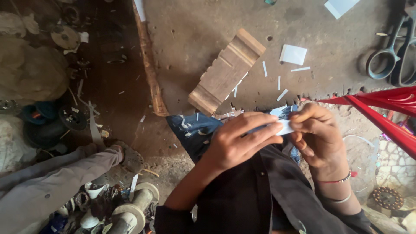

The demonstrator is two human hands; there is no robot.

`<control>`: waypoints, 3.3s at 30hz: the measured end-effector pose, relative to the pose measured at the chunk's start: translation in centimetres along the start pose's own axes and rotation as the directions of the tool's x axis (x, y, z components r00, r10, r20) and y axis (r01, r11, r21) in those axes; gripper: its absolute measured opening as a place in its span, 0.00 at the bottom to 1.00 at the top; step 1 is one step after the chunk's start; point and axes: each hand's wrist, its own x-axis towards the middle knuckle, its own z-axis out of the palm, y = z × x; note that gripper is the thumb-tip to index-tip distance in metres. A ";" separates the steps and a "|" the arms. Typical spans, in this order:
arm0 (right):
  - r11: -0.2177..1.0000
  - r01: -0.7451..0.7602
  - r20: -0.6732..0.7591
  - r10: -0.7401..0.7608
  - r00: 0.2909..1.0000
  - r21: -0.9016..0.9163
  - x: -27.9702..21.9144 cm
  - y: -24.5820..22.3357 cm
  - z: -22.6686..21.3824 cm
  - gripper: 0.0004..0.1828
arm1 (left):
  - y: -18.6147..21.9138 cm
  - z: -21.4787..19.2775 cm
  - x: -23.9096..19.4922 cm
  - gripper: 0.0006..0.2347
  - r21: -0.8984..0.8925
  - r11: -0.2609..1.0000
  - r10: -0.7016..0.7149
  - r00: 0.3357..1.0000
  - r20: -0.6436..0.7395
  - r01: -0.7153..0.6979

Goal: The person inserts white paper insulation strips into the slots of a metal motor stator by hand and using shears. They pick up the stator, slide in the insulation pieces, and use shears to cut paper on a workbench.

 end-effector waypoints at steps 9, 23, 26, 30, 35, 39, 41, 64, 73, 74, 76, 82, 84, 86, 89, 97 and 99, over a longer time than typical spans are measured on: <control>0.808 0.110 0.115 -0.052 0.992 -0.579 -0.8 -0.9 5.9 0.12 | 1.0 -0.9 -0.6 0.09 -0.054 0.977 -0.210 0.970 -0.124 0.205; 0.424 0.525 0.362 -0.408 0.838 -0.738 0.1 -1.2 9.9 0.13 | 4.3 -5.2 4.3 0.14 0.213 0.969 0.153 0.982 -0.110 -0.127; 0.308 0.528 0.367 -0.452 0.813 -0.791 0.3 -0.8 10.5 0.12 | 2.9 -6.0 7.5 0.15 0.381 0.853 0.466 0.850 -0.247 -0.357; 0.074 0.545 0.452 -0.472 0.757 -0.835 1.9 -0.2 11.2 0.12 | 0.0 -6.5 10.3 0.17 0.536 0.840 0.129 0.991 -0.039 -0.088; -0.040 0.542 0.504 -0.429 0.750 -0.840 3.4 0.8 11.9 0.12 | 0.1 -7.6 10.3 0.12 0.474 0.875 -0.176 0.975 0.136 0.092; -0.071 0.628 0.594 -0.421 0.686 -0.775 4.0 1.8 12.2 0.12 | 1.7 -9.2 7.8 0.12 0.450 0.888 -0.124 0.992 0.029 0.097; -0.072 0.654 0.618 -0.416 0.667 -0.753 4.3 2.1 12.3 0.12 | 1.9 -9.7 6.5 0.13 0.449 0.888 -0.107 0.994 -0.010 0.100; -0.108 0.619 0.611 -0.361 0.704 -0.778 3.5 3.3 14.8 0.09 | -0.4 -12.3 1.3 0.43 -0.127 0.819 -0.554 0.829 0.073 0.559; -0.086 0.595 0.563 -0.458 0.689 -0.799 4.6 4.0 13.8 0.10 | -0.5 -12.2 1.2 0.41 -0.165 0.820 -0.544 0.836 0.071 0.547; -0.097 0.580 0.552 -0.463 0.693 -0.809 4.7 4.2 13.7 0.10 | -0.3 -12.2 1.2 0.40 -0.168 0.823 -0.540 0.839 0.070 0.543; -0.119 0.551 0.535 -0.475 0.699 -0.826 5.2 4.6 13.5 0.09 | -0.2 -12.2 1.3 0.40 -0.187 0.830 -0.526 0.849 0.054 0.526; -0.043 0.600 0.553 -0.444 0.705 -0.799 5.5 4.5 13.1 0.10 | -0.3 -12.0 1.2 0.40 -0.155 0.814 -0.555 0.828 0.080 0.560; -0.044 0.581 0.541 -0.427 0.725 -0.813 5.7 4.4 13.2 0.10 | -0.4 -12.0 1.1 0.40 -0.144 0.811 -0.562 0.823 0.078 0.568; -0.033 0.559 0.522 -0.406 0.750 -0.829 6.0 4.3 13.4 0.11 | -0.4 -12.0 1.1 0.40 -0.117 0.815 -0.563 0.823 0.075 0.568; -0.009 0.542 0.504 -0.382 0.775 -0.840 6.2 4.0 13.3 0.11 | -0.3 -11.9 1.2 0.39 -0.080 0.829 -0.550 0.833 0.066 0.554; -0.028 0.536 0.489 -0.453 0.746 -0.844 5.7 4.4 14.0 0.10 | 0.1 -11.8 1.8 0.39 0.062 0.845 -0.532 0.847 -0.007 0.531; -0.016 0.546 0.501 -0.421 0.756 -0.838 6.0 4.4 13.8 0.10 | 0.0 -11.8 1.6 0.38 0.106 0.848 -0.519 0.854 -0.029 0.519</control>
